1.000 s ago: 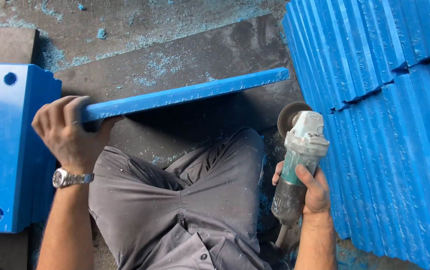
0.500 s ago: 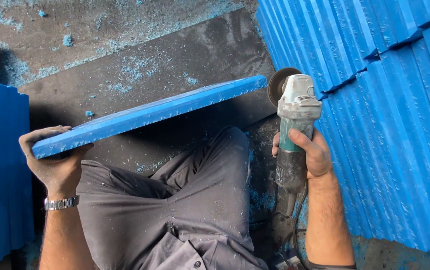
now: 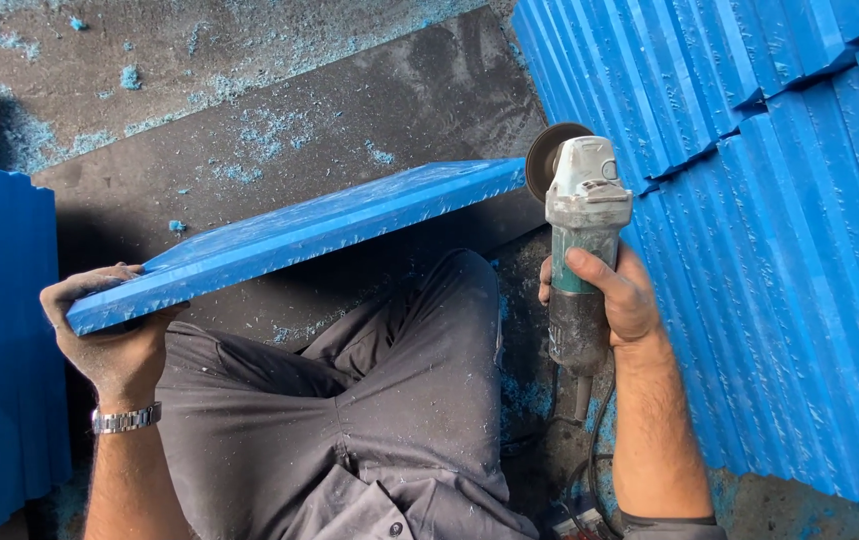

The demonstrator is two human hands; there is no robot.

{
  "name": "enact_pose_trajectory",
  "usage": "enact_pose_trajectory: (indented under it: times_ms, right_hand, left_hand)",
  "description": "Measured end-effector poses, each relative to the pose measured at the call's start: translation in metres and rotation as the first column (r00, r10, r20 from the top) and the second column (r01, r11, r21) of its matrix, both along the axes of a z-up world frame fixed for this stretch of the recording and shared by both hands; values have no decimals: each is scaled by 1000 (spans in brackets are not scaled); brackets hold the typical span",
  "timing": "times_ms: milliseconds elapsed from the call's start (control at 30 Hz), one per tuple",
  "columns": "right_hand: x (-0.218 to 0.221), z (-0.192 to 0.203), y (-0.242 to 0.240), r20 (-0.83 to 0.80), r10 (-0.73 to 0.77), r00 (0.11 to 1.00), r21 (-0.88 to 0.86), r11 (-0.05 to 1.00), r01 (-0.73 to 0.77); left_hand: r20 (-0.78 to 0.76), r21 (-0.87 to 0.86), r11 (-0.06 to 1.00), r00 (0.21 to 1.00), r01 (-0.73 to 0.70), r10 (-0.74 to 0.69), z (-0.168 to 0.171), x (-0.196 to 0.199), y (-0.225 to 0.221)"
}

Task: Grinding the edges of blue plastic blocks using a handheld angle grinder.

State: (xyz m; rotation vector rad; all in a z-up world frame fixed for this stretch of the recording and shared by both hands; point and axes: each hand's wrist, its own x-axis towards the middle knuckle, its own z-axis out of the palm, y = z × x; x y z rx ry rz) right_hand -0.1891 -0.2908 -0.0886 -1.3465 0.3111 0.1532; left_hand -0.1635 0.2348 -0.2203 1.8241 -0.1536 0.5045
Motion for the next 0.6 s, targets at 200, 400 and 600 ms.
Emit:
enact_pose_trajectory:
  times_ms: [200, 400, 600]
  right_hand:
    - [0, 0, 10, -3, 81, 997, -82, 993, -81]
    - [1, 5, 9, 0, -12, 1000, -15, 1000, 12]
    - [-2, 2, 31, -35, 105, 994, -97, 989, -108]
  left_hand:
    - [2, 27, 1000, 1000, -10, 10, -2, 1, 1]
    - [11, 86, 995, 999, -43, 42, 7, 0, -4]
    - [13, 31, 999, 1000, -12, 12, 1, 4, 1]
